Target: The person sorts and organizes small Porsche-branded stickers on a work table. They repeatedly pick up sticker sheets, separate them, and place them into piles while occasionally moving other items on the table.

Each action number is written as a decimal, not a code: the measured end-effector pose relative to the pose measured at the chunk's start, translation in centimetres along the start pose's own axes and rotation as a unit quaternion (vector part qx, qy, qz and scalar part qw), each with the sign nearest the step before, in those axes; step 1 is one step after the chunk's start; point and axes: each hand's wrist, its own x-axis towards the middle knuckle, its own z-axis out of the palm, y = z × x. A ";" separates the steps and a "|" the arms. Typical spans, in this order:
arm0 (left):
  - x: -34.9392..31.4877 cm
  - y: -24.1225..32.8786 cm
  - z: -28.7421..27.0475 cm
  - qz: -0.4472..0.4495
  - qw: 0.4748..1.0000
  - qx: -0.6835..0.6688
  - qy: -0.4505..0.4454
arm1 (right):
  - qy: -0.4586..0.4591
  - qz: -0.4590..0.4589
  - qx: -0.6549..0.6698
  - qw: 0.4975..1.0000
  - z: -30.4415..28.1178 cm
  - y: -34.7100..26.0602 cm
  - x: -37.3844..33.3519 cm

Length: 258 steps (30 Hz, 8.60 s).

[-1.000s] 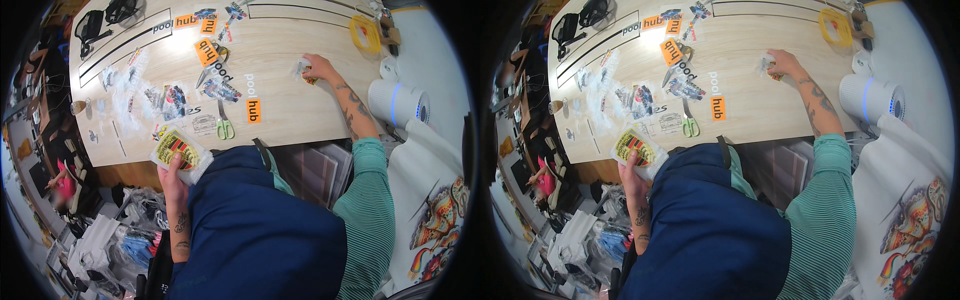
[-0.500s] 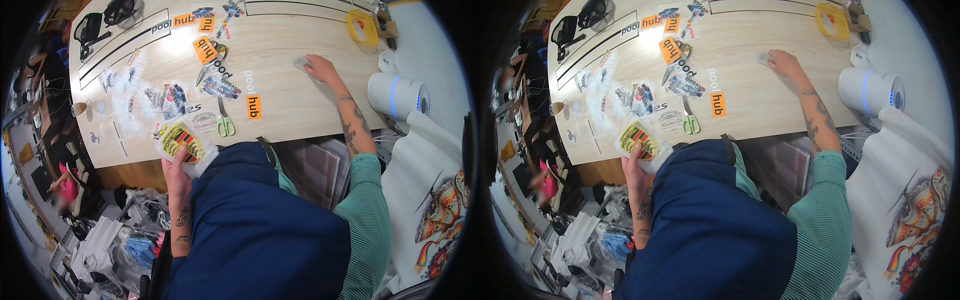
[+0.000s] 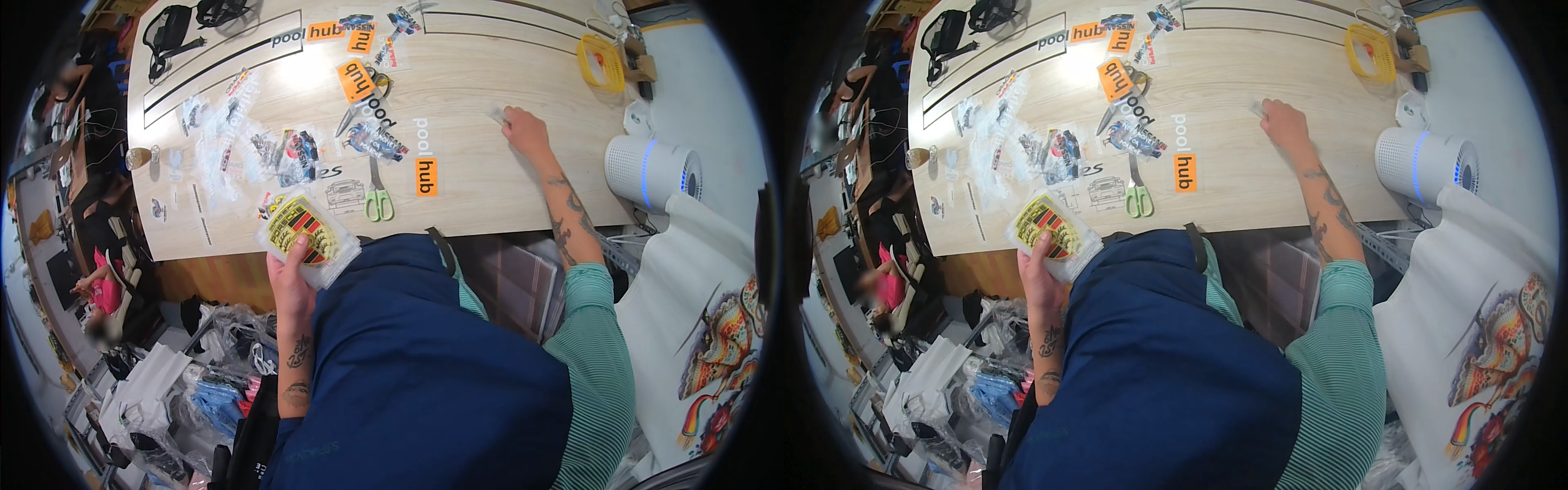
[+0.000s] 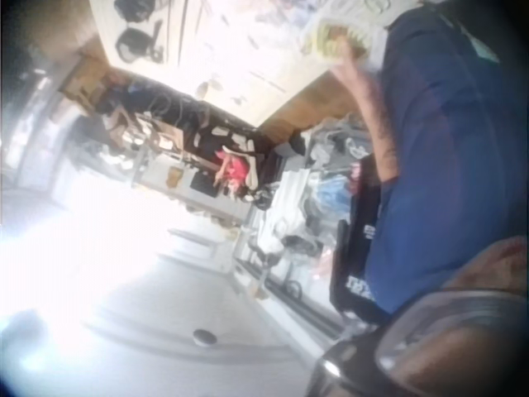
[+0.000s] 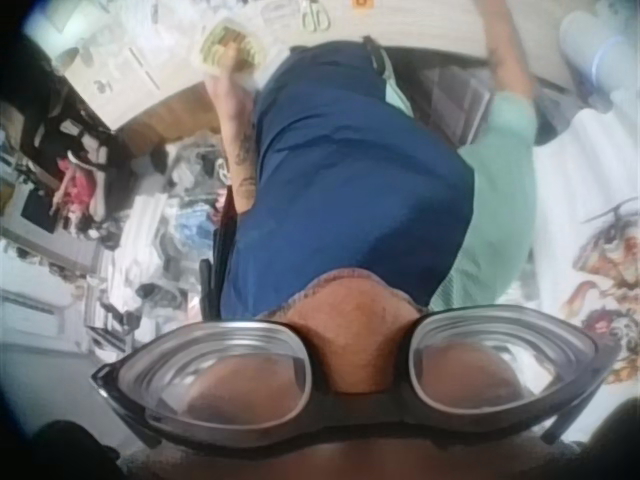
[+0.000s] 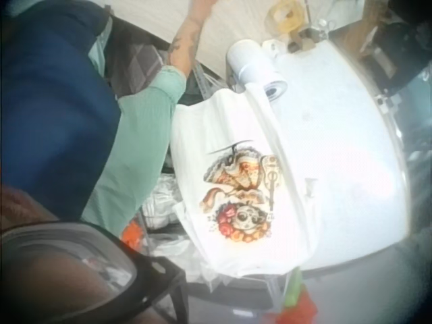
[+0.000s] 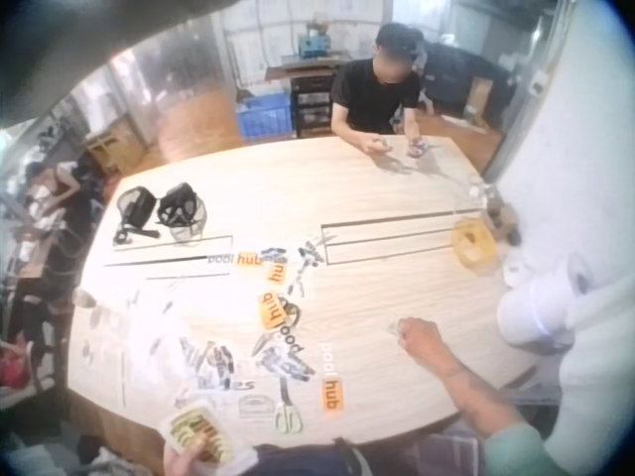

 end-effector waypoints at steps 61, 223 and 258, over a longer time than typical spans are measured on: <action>9.5 12.4 -8.9 0.037 0.877 0.281 -0.388 | -0.187 -0.113 0.682 0.698 -14.2 -37.9 -14.8; 1.7 10.8 -4.9 0.141 0.959 0.023 -0.244 | 0.086 -0.102 0.765 0.630 -16.0 -35.3 -15.4; 1.2 10.3 -5.9 0.185 0.955 0.103 -0.208 | 0.125 -0.121 0.712 0.681 -16.4 -37.5 -16.1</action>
